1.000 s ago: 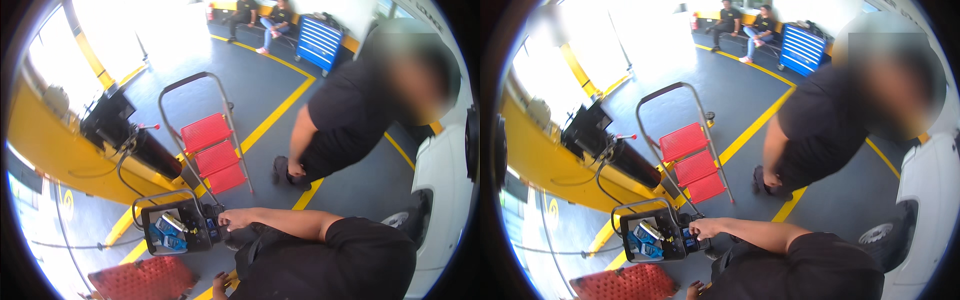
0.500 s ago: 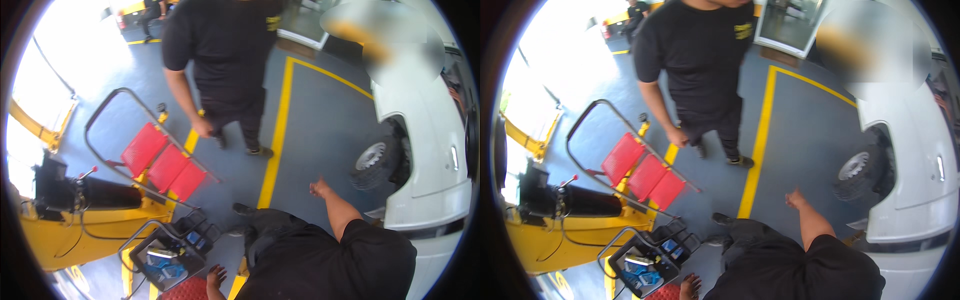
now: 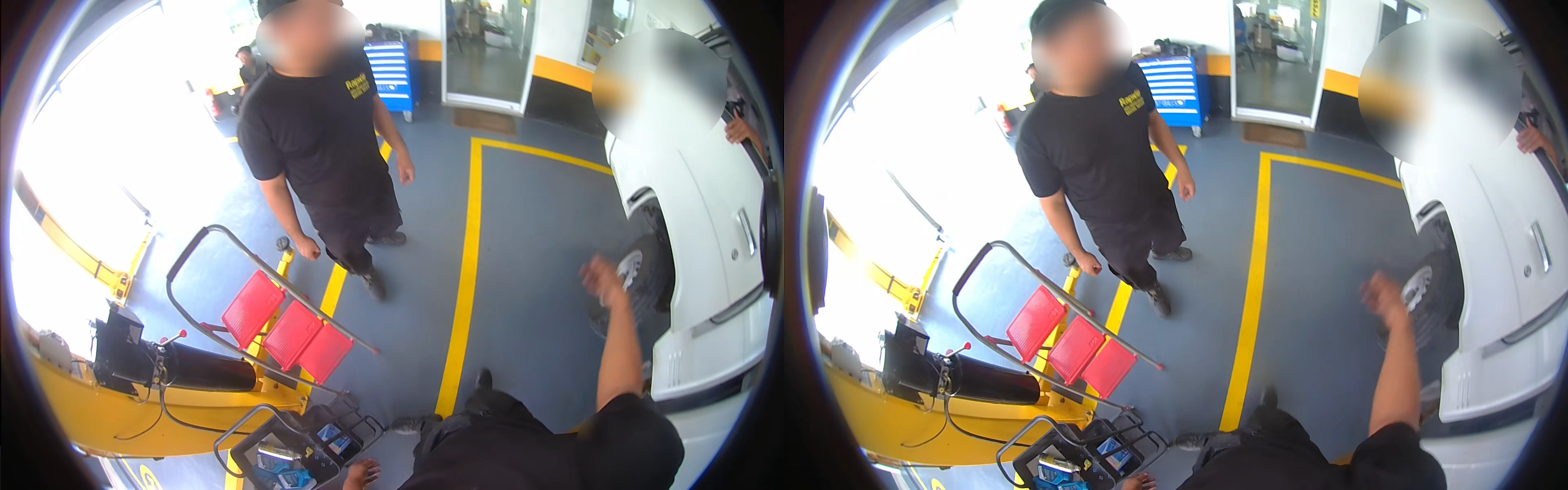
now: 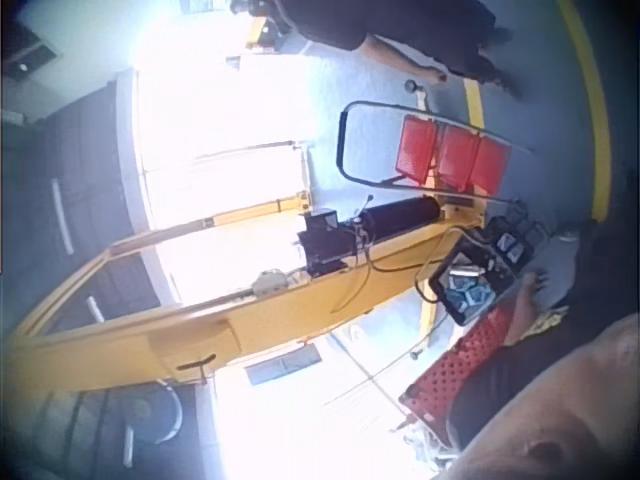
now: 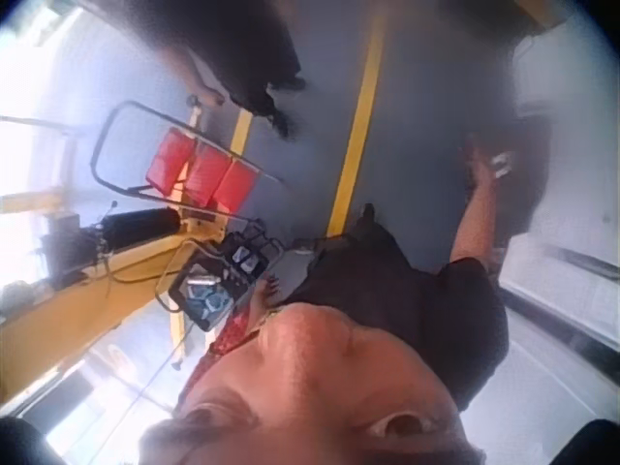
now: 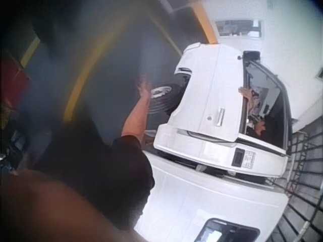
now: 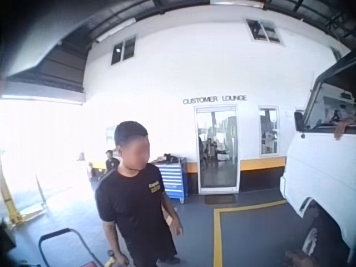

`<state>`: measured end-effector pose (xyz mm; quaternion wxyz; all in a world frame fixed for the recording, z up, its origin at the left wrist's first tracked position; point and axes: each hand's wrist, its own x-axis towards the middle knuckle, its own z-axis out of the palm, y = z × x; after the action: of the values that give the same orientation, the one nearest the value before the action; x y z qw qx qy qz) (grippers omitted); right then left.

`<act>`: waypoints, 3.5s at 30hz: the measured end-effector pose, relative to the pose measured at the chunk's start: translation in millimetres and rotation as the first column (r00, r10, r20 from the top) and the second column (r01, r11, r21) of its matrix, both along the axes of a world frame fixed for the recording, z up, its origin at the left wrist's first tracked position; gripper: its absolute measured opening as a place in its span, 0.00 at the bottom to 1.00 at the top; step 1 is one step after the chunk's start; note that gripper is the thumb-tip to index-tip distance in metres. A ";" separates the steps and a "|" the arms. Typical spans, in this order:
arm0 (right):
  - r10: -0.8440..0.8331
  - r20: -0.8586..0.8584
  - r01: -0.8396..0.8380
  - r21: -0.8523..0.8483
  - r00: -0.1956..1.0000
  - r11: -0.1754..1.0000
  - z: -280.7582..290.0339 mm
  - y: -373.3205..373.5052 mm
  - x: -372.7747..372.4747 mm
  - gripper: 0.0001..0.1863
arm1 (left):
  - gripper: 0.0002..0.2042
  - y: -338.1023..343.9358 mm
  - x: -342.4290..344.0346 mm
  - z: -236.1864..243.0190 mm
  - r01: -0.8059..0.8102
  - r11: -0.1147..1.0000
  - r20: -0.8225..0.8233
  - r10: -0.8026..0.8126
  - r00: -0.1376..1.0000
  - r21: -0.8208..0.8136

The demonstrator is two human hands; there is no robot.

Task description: The person lies under a raised vehicle to drain the engine oil using a tube and container. They then wipe the underside of the vehicle with a cloth and move the creeper away from the vehicle.

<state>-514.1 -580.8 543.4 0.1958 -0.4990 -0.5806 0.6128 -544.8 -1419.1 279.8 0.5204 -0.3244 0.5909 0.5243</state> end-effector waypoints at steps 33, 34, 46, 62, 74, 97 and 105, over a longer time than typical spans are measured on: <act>0.301 0.459 0.042 -0.600 0.836 0.799 -244.7 216.0 -102.9 0.13 | 0.13 552.3 -501.9 -8.7 0.482 0.845 -0.010 -0.497 0.867 -0.232; 0.228 0.477 0.144 -0.623 0.849 0.769 -248.2 224.1 -100.2 0.13 | 0.13 591.9 -536.4 -6.1 0.492 0.845 -0.082 -0.517 0.852 -0.210; 0.240 0.451 0.267 -0.798 0.860 0.541 -275.1 432.3 -194.7 0.13 | 0.13 1045.0 -784.3 39.4 0.725 0.670 -0.115 -0.742 0.660 -0.159; -0.041 0.260 0.143 -0.389 0.965 0.910 -271.4 969.4 -461.2 0.18 | 0.17 1629.8 -1103.2 23.1 0.884 0.342 0.017 -0.931 0.366 -0.319; -0.362 0.372 0.490 -0.808 0.855 0.328 -299.8 1197.9 -477.2 0.10 | 0.13 2400.4 -1059.6 113.8 0.888 0.336 -0.583 -0.806 0.099 -0.314; -0.787 0.448 0.643 -0.761 0.425 -0.086 -268.1 1827.2 -29.1 0.09 | 0.21 3260.4 -437.3 84.2 0.864 -0.373 -0.163 -0.881 -0.444 -0.340; -0.819 0.438 0.551 -0.813 0.371 -0.186 -310.7 2008.9 153.7 0.06 | 0.19 3550.6 15.5 125.3 0.849 -0.483 -0.502 -0.692 -0.519 -0.212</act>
<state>-360.4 1428.0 232.6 0.2592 -0.6605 0.2659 0.6526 -529.3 2131.4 405.2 0.6061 0.5585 0.5659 -0.0219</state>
